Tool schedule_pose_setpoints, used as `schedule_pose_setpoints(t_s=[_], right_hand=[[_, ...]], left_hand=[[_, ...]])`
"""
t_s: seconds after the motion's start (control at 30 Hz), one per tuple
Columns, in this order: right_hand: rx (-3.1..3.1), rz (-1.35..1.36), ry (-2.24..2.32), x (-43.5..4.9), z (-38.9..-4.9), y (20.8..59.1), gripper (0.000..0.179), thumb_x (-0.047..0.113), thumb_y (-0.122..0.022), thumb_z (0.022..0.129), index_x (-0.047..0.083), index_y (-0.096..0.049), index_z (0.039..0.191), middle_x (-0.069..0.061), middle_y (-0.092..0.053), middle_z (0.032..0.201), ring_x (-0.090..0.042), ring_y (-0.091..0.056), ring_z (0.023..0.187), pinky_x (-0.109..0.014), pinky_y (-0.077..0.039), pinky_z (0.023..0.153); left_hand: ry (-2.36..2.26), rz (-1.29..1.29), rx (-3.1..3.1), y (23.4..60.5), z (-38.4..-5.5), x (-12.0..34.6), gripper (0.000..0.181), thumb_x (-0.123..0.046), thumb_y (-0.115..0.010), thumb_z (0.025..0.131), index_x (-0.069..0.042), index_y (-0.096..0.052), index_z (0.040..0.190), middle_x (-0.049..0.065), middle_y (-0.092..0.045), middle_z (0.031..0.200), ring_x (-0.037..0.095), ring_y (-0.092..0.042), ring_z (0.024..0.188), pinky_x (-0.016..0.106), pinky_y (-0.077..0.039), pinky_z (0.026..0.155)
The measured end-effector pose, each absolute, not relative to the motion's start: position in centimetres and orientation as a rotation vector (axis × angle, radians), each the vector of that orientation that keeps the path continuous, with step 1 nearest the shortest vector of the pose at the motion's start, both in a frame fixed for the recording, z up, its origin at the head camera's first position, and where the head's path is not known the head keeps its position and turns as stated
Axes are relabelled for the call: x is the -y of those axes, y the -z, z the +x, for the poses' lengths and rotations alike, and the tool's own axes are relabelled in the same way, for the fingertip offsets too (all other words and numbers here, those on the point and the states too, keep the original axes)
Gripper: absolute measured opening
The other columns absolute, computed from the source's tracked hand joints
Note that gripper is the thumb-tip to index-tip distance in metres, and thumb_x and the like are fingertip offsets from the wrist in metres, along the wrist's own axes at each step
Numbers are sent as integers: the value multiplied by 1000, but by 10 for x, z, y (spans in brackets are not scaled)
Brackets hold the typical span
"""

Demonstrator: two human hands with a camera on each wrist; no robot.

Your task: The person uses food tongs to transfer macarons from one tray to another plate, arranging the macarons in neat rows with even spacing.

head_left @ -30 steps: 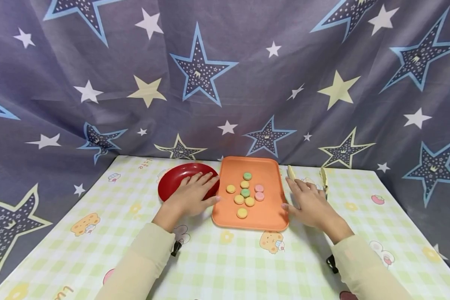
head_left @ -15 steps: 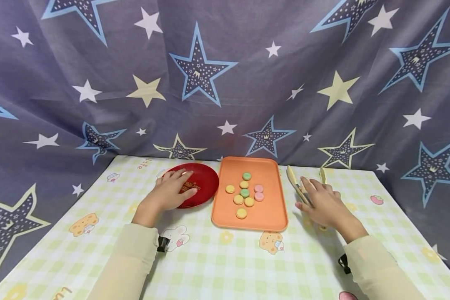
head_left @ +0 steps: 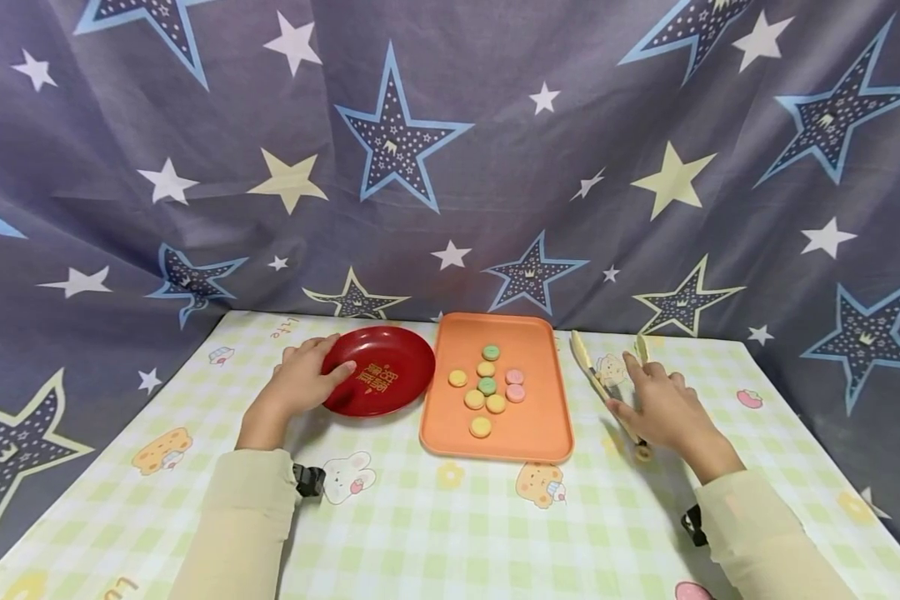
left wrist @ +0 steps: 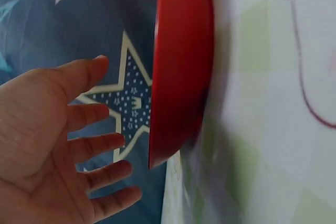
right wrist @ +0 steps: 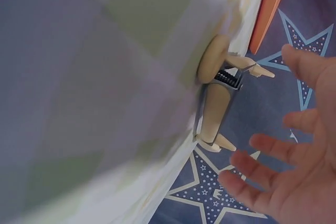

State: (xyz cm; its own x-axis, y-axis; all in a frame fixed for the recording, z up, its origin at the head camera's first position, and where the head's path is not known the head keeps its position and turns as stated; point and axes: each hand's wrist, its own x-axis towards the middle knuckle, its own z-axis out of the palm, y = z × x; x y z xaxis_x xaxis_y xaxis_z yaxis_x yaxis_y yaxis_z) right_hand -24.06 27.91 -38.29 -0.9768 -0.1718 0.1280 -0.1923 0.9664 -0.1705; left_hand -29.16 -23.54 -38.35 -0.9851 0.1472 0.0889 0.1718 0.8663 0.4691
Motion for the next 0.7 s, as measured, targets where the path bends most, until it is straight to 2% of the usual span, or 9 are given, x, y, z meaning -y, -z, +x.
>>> schedule_pose_setpoints(t_s=[0.1, 0.23, 0.37, 0.5, 0.6, 0.7], right_hand=[[3016, 219, -304, -282, -241, 385, 84, 41, -64, 99, -9, -28, 156, -43, -46, 132, -64, -50, 106, -72, -48, 80], [3042, 149, -333, -285, -243, 386, 85, 40, -62, 99, -15, -26, 153, -48, -43, 128, -68, -49, 104, -73, -47, 84], [3057, 113, -360, -288, -243, 388, 87, 39, -62, 99, -20, -24, 150, -51, -44, 123, -67, -52, 102, -73, -45, 90], [3074, 79, -390, -290, -243, 389, 90, 39, -61, 100, -24, -20, 148, -52, -44, 123, -66, -53, 106, -72, -43, 96], [3094, 53, -412, -292, -244, 390, 91, 40, -60, 100, -25, -17, 148, -53, -41, 126, -66, -51, 111, -71, -43, 98], [3108, 44, -431, -294, -244, 391, 92, 40, -59, 101, -25, -15, 149, -54, -39, 129, -66, -49, 114, -71, -43, 98]], left_hand=[[836, -199, 2997, 384, -293, 244, 71, -39, -55, 104, 1, -32, 158, 30, -35, 156, 54, -31, 136, 72, -34, 110], [906, -106, 2994, 387, -295, 256, 64, -33, -52, 106, 2, -34, 157, 34, -46, 147, 54, -41, 135, 70, -37, 109], [1040, -30, 2963, 391, -297, 264, 58, -25, -49, 106, 4, -35, 155, 34, -57, 132, 42, -66, 106, 54, -57, 91], [1429, 82, 2888, 394, -297, 267, 57, -15, -46, 106, 5, -30, 157, 31, -56, 129, 23, -70, 77, 36, -64, 71], [1742, 187, 2776, 396, -296, 269, 55, -14, -44, 107, 5, -29, 157, 27, -55, 129, 15, -66, 77, 32, -64, 71], [1939, 237, 2682, 397, -296, 271, 54, -14, -43, 108, 5, -30, 156, 23, -55, 125, 15, -65, 77, 32, -64, 73]])
